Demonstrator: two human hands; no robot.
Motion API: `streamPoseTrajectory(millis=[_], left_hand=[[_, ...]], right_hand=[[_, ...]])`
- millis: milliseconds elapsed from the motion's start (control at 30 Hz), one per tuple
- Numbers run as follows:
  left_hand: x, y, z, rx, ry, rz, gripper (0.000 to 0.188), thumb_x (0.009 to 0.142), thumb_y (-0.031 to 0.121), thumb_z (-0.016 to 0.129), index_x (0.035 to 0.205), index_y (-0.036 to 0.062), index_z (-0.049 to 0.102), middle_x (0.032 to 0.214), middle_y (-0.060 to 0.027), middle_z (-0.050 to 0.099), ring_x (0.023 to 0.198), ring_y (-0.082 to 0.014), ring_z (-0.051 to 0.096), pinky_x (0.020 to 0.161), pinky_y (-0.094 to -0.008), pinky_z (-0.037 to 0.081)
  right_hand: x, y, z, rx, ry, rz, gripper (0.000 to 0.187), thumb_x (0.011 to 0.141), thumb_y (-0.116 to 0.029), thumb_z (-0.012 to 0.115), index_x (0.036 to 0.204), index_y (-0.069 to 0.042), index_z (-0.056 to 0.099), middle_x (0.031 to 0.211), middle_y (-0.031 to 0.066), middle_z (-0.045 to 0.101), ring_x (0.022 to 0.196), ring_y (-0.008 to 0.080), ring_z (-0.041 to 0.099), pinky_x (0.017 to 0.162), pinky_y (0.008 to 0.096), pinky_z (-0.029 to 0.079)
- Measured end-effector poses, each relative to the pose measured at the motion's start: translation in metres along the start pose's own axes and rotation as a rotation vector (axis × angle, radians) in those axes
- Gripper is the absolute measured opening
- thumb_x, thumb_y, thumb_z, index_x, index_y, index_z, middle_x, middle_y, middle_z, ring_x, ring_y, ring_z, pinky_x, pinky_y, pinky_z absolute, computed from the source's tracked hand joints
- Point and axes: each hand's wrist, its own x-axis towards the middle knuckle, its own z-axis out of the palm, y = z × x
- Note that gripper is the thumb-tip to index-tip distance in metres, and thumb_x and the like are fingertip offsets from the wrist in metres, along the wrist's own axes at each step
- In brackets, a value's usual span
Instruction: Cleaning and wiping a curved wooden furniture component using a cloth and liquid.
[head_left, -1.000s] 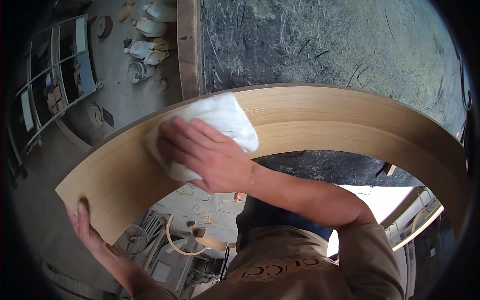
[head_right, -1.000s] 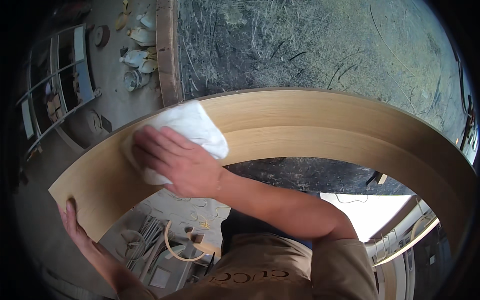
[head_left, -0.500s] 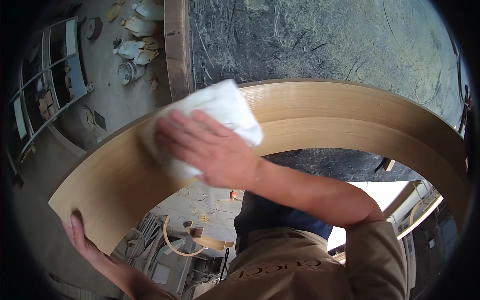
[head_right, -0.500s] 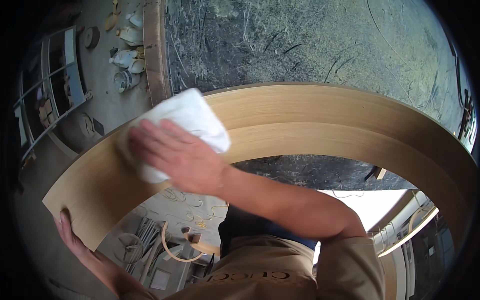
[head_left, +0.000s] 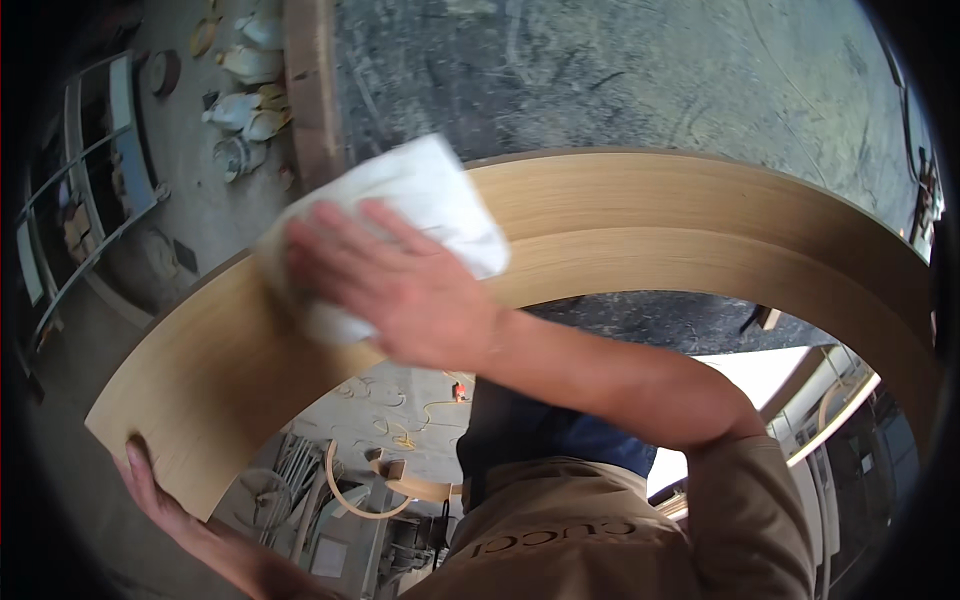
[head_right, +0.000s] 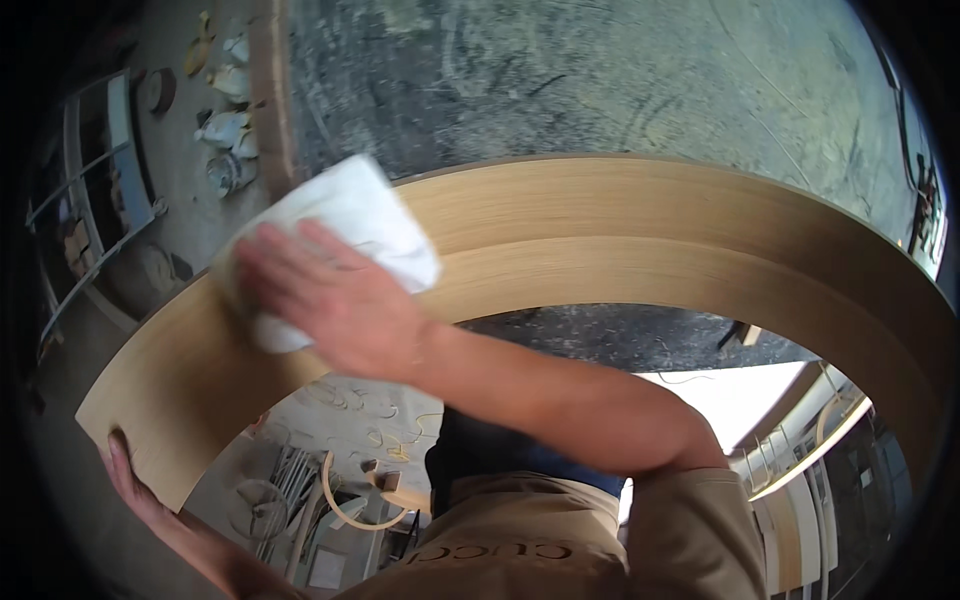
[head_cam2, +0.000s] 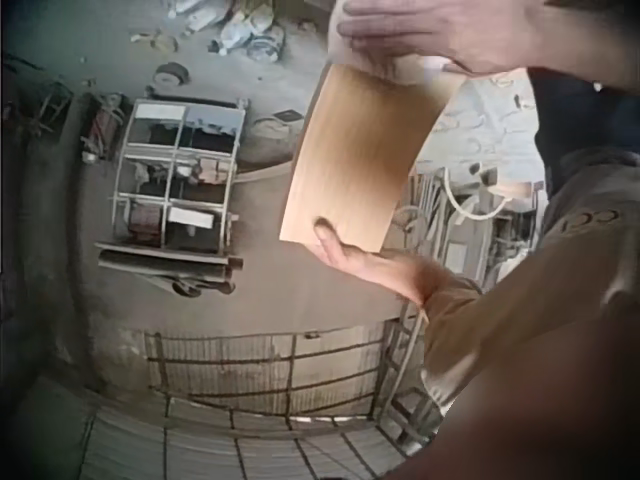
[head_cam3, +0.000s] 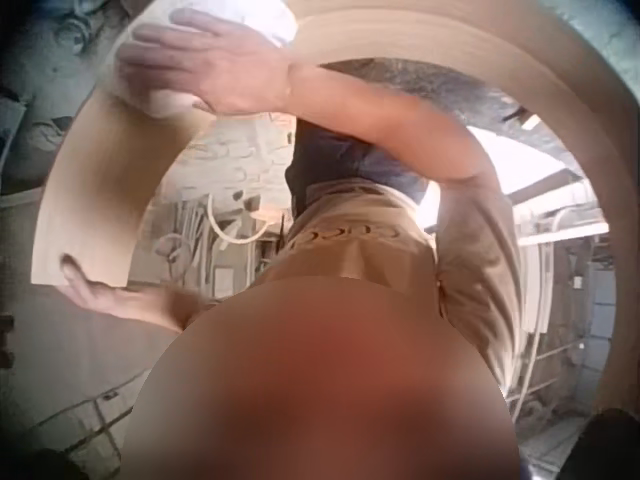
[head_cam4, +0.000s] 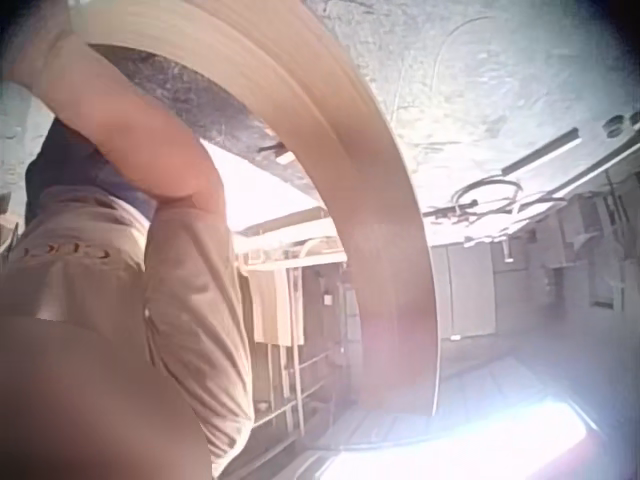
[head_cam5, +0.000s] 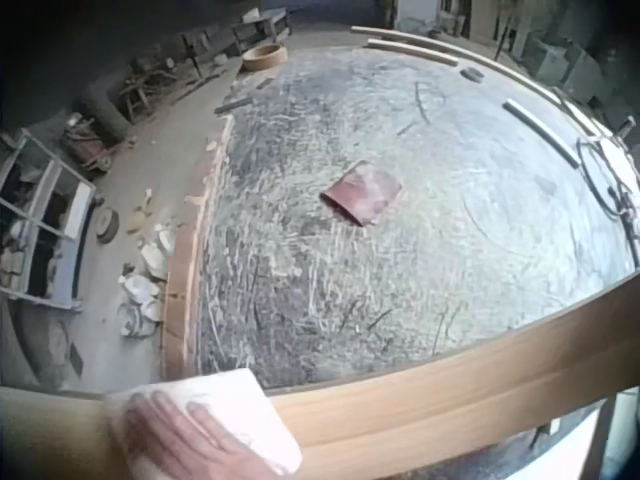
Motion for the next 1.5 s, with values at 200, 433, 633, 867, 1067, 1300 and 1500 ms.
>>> streamPoseTrajectory(millis=[200,433,633,867,1067,1300,1500], left_hand=[[-0.020,0.003,-0.002,0.067,0.173,-0.068,0.063,0.109,0.039,0.058,0.152,-0.0067,0.050,0.143,-0.0164,0.060,0.128,-0.0250,0.059,0.107,-0.0381,0.046],[-0.005,-0.003,0.004,0.054,0.110,-0.098,0.064,0.109,0.036,0.056,0.155,-0.0066,0.047,0.150,-0.0183,0.056,0.135,-0.0265,0.057,0.112,-0.0392,0.043],[0.001,-0.043,-0.069,-0.009,0.071,-0.156,0.065,0.109,0.037,0.056,0.156,-0.0067,0.046,0.150,-0.0188,0.056,0.135,-0.0270,0.057,0.112,-0.0400,0.044],[-0.025,0.009,-0.004,-0.032,0.126,-0.236,0.067,0.109,0.038,0.056,0.157,-0.0069,0.044,0.150,-0.0194,0.056,0.135,-0.0276,0.058,0.111,-0.0409,0.046],[0.020,-0.073,-0.101,-0.114,0.106,-0.278,0.068,0.109,0.039,0.056,0.157,-0.0070,0.043,0.150,-0.0199,0.056,0.135,-0.0281,0.058,0.110,-0.0417,0.047],[0.019,-0.016,-0.028,-0.102,0.167,-0.251,0.069,0.109,0.041,0.057,0.157,-0.0072,0.043,0.150,-0.0205,0.056,0.134,-0.0301,0.059,0.109,-0.0444,0.050],[-0.014,0.002,0.034,-0.167,-0.036,0.015,0.058,0.110,0.028,0.056,0.155,-0.0078,0.045,0.148,-0.0169,0.059,0.134,-0.0259,0.058,0.114,-0.0390,0.042]], right_hand=[[-0.119,0.094,-0.096,-0.319,-0.155,0.292,0.078,0.088,-0.026,0.077,0.160,-0.014,0.049,0.168,0.0067,0.047,0.158,0.0242,0.039,0.132,0.0501,0.024],[-0.084,0.058,-0.057,0.015,-0.036,0.348,0.097,0.076,-0.015,0.085,0.163,-0.008,0.043,0.169,0.0134,0.043,0.161,0.0324,0.033,0.132,0.0585,0.021],[-0.070,0.063,-0.058,-0.154,-0.072,0.187,0.090,0.086,-0.031,0.077,0.166,-0.015,0.038,0.172,0.0077,0.039,0.161,0.0253,0.033,0.133,0.0515,0.023],[-0.183,0.097,-0.172,-0.744,-0.149,0.544,0.066,0.090,-0.006,0.067,0.155,-0.010,0.056,0.169,0.0083,0.045,0.160,0.0276,0.036,0.132,0.0517,0.018],[-0.039,0.035,-0.018,-0.073,0.008,0.099,0.102,0.076,-0.026,0.081,0.165,-0.005,0.037,0.175,0.0152,0.031,0.165,0.0292,0.023,0.134,0.0548,0.017],[-0.151,0.104,-0.139,-0.387,-0.111,0.371,0.066,0.089,-0.006,0.063,0.154,-0.010,0.054,0.165,0.0084,0.049,0.157,0.0269,0.041,0.132,0.0500,0.024],[-0.231,0.106,-0.222,-0.910,-0.185,0.532,0.058,0.101,-0.016,0.052,0.158,-0.006,0.052,0.169,0.0108,0.046,0.161,0.0305,0.034,0.131,0.0524,0.019]])
